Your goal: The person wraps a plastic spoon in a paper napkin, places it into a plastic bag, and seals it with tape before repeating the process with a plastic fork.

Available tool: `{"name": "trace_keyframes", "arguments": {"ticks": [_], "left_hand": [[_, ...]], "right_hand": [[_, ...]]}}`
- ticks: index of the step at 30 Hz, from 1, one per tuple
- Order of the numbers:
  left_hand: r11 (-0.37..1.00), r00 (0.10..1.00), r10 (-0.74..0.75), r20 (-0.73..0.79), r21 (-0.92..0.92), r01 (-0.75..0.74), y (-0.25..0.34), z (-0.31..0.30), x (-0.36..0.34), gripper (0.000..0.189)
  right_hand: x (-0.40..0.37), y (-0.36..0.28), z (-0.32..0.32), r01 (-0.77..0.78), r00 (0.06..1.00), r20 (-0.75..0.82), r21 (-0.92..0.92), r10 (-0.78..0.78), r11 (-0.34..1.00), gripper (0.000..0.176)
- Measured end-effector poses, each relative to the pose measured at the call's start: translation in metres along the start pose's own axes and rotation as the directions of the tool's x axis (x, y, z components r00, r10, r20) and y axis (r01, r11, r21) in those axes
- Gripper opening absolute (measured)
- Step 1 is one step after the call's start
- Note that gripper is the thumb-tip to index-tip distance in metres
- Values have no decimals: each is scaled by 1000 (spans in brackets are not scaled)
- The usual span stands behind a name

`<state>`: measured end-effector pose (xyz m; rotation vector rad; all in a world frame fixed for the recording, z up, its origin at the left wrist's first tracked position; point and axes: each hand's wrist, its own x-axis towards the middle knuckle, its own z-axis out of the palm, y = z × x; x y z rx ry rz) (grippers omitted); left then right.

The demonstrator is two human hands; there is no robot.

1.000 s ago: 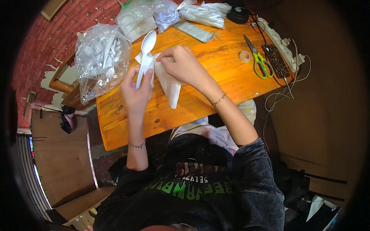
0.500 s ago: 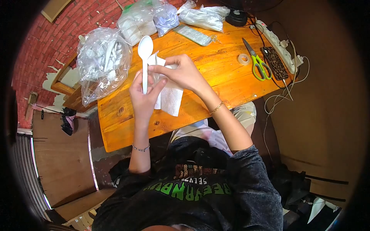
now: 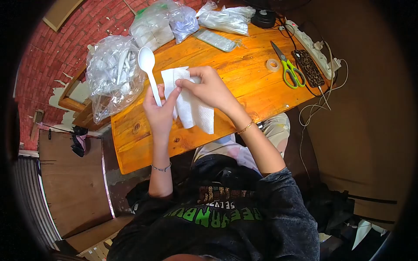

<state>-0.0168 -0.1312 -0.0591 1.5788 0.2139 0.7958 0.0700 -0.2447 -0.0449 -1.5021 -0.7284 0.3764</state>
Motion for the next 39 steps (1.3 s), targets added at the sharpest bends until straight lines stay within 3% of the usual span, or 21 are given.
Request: {"name": "trace_keyframes", "arguments": {"ticks": [2,5,7,9,14,17,20,23,26,30,33,36,39], "left_hand": [[997,999,1,-35,-80,-4,1,-2,3,27],[974,988,-152,-1,-173,150,9,-21,6,32],[881,905,-405,132,-209,425,17,-41,10,16],[734,822,-528,213,-373,568,30,-44,10,18],[747,822,-503,267,-344,569,5,-44,-6,43],[562,826,-438,354,-609,559,0,-34,-9,48],[396,772,-410,486,-668,630,-20,-39,-7,53],[442,724,-572,385,-599,667,-3,-28,-15,52],[252,542,-334,771,-481,840,-35,-57,-10,41],[548,703,-515,490,-443,710,-17,-41,-13,23],[637,758,-522,391,-412,651,-12,-36,-9,20],[696,795,-525,303,-384,607,-16,-29,-8,20],[744,808,-535,247,-314,589,-1,-14,-11,20]], "right_hand": [[-3,-5,-2,-26,999,-22,-12,26,1000,20],[-6,-8,-8,-66,996,-62,-48,63,997,19],[-8,-12,-12,-93,993,-72,-24,91,995,18],[-10,-17,-15,-120,990,-63,49,123,992,18],[-11,-18,-11,-19,999,-34,153,25,988,17],[-11,-17,-12,-17,999,-37,154,23,988,16],[-10,-14,-11,-22,998,-47,180,31,983,16],[-10,-9,-12,-29,997,-62,196,42,980,16],[-11,-8,-11,-31,996,-71,175,44,984,16],[-13,-9,-14,-76,996,-43,137,82,988,17],[-12,2,-23,-94,995,-11,30,94,995,21],[-18,-2,-31,-223,974,-13,-163,224,961,25],[-26,-4,-34,-266,964,-36,-185,264,946,29]]}}
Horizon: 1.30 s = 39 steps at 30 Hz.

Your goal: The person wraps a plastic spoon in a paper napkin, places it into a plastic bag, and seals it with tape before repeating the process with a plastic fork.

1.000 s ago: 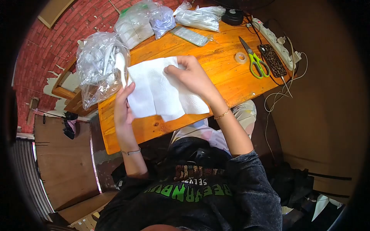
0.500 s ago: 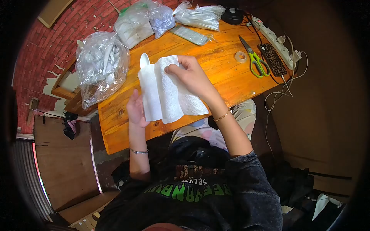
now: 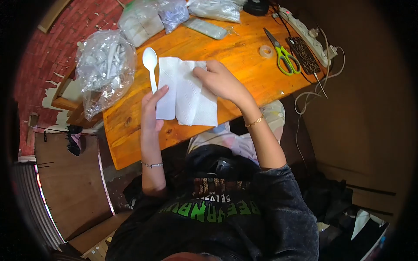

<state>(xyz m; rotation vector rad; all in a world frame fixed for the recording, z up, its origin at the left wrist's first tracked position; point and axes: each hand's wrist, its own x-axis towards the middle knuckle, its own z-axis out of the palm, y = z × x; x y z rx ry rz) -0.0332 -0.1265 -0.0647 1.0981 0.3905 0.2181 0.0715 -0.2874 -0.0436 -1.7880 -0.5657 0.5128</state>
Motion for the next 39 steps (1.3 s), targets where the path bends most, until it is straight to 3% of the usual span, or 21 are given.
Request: {"name": "trace_keyframes", "arguments": {"ticks": [6,9,13,15,17,19,22,25,28,31,34,35,38,39], "left_hand": [[999,998,30,57,-21,-29,-15,13,0,18],[999,997,34,73,2,-34,-23,21,-1,17],[999,997,44,59,2,-45,-24,29,-2,16],[998,990,-62,129,18,60,-19,17,2,16],[998,992,-64,108,29,61,-19,17,2,16],[998,999,41,0,37,-41,-21,33,-2,16],[996,993,-2,122,84,-8,-17,20,-2,12],[998,987,6,160,57,-16,-15,16,-3,6],[1000,981,-4,192,26,-1,-18,9,0,5],[996,991,55,122,66,-64,-18,6,2,8],[941,974,224,-31,266,-208,-18,-4,11,10],[908,973,227,-35,368,-199,-16,-13,16,11],[757,878,472,-80,548,-357,-24,-35,29,14],[812,907,408,-108,497,-306,-20,-33,26,17]], "right_hand": [[-27,5,-2,38,998,-63,232,-24,972,26],[-38,24,-12,-108,994,0,244,112,964,20],[-53,19,-16,-134,983,-53,448,176,884,12],[-56,21,-24,-175,978,-7,517,208,838,10],[-54,28,-30,-182,982,55,500,178,847,6],[-51,39,-37,-210,978,84,403,192,891,5],[-47,45,-36,-105,994,55,484,89,869,5],[-46,42,-34,-88,994,1,561,106,823,5],[-42,41,-30,-15,990,-107,546,87,838,15],[-32,41,-21,50,980,-195,483,51,874,25],[-16,22,0,48,962,-271,327,45,944,29],[1,40,9,171,941,-332,276,-73,946,31],[23,38,27,180,906,-401,65,-139,981,33],[28,36,32,196,870,-447,-73,-208,978,34]]}}
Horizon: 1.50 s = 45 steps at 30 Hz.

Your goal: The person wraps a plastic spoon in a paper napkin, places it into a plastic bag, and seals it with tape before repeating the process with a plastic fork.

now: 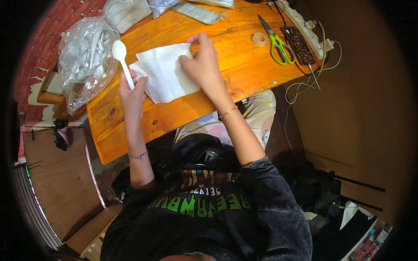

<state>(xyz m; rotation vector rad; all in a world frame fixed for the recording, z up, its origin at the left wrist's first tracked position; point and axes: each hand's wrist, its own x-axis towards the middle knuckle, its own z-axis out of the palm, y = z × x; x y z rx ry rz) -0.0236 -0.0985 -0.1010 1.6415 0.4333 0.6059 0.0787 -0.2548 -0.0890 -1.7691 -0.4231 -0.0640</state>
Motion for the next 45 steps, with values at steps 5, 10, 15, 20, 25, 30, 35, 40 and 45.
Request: {"name": "trace_keyframes", "arguments": {"ticks": [5,10,15,20,25,30,35,40,45], "left_hand": [[988,996,-7,84,-152,19,11,9,-1,13],[995,996,48,73,-88,-42,14,22,-4,9],[991,995,81,64,-107,-74,10,22,-7,9],[994,997,23,70,-109,-16,3,9,-16,5],[998,997,2,77,-63,3,0,-3,-23,5],[965,956,240,170,67,-255,32,-6,-19,7],[896,860,377,345,99,-432,67,-10,-13,9],[919,869,361,340,28,-393,68,-5,-14,10],[766,797,483,362,267,-585,70,-3,-16,9]], "right_hand": [[-5,-19,14,476,854,-107,-238,-510,847,25],[-19,-48,31,404,910,5,-237,-415,883,23],[-18,-44,48,289,955,132,-211,-266,934,27],[-9,-43,61,237,967,78,80,-243,968,21],[18,-54,18,30,995,54,642,-84,766,17],[10,-35,-7,16,929,287,599,-233,801,22],[0,-40,-22,135,832,392,544,-393,828,33],[-12,-42,-31,94,918,300,470,-259,878,38],[-19,-38,-40,38,924,335,405,-187,914,35]]}}
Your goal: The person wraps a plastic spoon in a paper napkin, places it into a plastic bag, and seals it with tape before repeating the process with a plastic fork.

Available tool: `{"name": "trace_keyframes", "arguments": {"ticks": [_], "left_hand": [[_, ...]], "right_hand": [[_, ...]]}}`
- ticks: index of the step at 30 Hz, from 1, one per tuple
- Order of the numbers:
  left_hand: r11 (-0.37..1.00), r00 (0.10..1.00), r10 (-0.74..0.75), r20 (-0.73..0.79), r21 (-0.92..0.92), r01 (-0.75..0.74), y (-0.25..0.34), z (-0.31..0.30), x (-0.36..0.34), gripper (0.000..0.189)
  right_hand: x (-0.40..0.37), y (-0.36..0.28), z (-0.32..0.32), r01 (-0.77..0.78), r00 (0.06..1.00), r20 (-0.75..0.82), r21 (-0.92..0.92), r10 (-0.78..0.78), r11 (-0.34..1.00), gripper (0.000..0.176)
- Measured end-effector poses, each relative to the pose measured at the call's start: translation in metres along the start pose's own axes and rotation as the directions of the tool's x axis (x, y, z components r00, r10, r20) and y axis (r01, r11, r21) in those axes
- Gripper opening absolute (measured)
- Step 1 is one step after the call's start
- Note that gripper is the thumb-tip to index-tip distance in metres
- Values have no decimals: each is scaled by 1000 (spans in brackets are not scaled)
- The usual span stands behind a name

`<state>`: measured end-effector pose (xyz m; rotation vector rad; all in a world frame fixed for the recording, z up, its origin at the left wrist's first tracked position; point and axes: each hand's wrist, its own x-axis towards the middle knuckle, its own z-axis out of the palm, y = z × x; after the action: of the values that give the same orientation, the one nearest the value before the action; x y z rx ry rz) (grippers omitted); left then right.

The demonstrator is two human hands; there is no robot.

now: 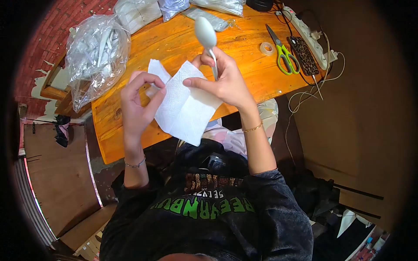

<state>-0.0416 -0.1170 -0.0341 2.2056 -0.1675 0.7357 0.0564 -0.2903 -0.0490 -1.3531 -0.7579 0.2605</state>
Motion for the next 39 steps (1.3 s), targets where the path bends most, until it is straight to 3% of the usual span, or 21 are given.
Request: {"name": "trace_keyframes", "arguments": {"ticks": [2,5,8,11,14,18,20,24,26,30,32,36,39], "left_hand": [[946,983,180,42,266,-184,10,-2,4,10],[968,958,218,188,82,-237,6,-1,4,12],[988,970,134,204,-99,-116,6,3,5,15],[968,991,106,80,-236,-84,11,11,6,16],[923,985,6,172,-379,61,3,15,1,16],[776,947,-203,250,-549,312,2,26,-6,16],[672,923,-265,279,-633,384,6,31,-8,18],[743,957,-138,254,-612,270,4,40,-19,20],[804,977,-67,203,-569,173,3,43,-24,20],[819,983,-73,170,-552,157,1,46,-29,17],[847,967,-141,211,-479,228,4,43,-29,18],[877,959,-183,215,-405,258,3,42,-32,18],[850,988,-68,142,-509,132,-1,49,-33,13]], "right_hand": [[3,-3,-3,75,995,75,-118,-66,990,33],[16,-20,-8,168,958,263,-194,-114,966,31],[23,-26,-10,198,918,381,-197,-111,960,32],[23,-23,-14,68,935,353,-74,-37,995,38],[22,-18,-21,-11,925,379,-12,15,1000,40],[18,-9,-25,-60,933,354,-40,70,997,42],[11,-10,-26,-84,948,313,57,62,995,42],[-2,-18,-29,-145,924,376,189,65,971,39],[-6,-12,-25,-128,933,347,62,98,990,38],[-6,-13,-23,-176,933,309,-61,186,983,38],[-5,-16,-24,-223,917,320,-89,240,971,38],[-3,-17,-22,-165,929,316,-106,190,981,39],[-1,-9,-20,-119,934,325,-102,147,988,36]]}}
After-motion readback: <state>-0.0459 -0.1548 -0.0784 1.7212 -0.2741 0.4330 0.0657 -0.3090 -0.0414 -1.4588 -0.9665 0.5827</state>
